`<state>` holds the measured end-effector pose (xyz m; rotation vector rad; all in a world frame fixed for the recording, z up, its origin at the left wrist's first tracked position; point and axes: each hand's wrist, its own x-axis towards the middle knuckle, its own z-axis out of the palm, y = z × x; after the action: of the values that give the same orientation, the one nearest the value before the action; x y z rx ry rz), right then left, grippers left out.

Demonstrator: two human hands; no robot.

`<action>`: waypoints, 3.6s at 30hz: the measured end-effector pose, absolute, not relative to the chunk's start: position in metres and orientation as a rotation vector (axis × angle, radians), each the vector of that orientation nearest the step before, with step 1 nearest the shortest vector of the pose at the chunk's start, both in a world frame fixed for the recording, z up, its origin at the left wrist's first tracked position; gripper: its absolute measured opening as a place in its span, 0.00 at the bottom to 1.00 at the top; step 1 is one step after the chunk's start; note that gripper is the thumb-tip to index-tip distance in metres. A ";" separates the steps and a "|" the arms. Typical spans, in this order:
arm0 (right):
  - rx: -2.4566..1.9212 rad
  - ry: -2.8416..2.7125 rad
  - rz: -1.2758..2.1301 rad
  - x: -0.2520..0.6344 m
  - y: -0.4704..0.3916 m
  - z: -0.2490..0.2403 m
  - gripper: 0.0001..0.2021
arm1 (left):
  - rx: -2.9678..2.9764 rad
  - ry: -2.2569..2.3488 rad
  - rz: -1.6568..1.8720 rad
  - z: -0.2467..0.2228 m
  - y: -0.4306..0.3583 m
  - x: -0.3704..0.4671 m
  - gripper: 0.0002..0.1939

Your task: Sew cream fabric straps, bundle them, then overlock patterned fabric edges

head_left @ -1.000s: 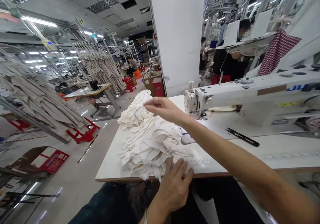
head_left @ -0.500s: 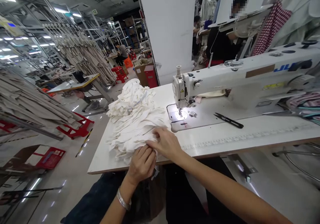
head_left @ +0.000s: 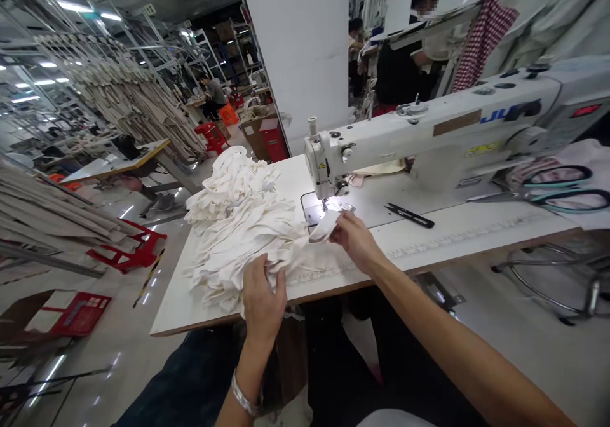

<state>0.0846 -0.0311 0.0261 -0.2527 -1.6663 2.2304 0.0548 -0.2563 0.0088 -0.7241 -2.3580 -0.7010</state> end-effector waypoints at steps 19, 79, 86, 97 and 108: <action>0.242 -2.262 1.982 0.148 0.005 0.066 0.10 | -0.716 -2.639 -2.348 0.070 -0.192 0.072 0.17; 0.395 -1.797 0.627 0.146 -0.052 0.004 0.11 | -1.146 -2.402 -0.634 0.043 -0.289 0.067 0.16; 0.361 -1.793 0.781 0.147 -0.055 0.003 0.10 | -0.996 -2.462 -0.814 0.052 -0.273 0.070 0.15; 0.252 -1.920 2.537 0.141 -0.071 0.016 0.10 | -0.389 -2.831 -2.634 0.066 -0.247 0.094 0.17; 0.196 -1.965 2.513 0.145 -0.069 0.016 0.14 | -0.433 -2.891 -2.115 0.059 -0.244 0.108 0.17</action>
<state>0.1454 -0.0691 0.0158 0.1962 -1.9645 2.5131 0.1078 -0.2437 0.0591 -0.4327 -2.8915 -2.1149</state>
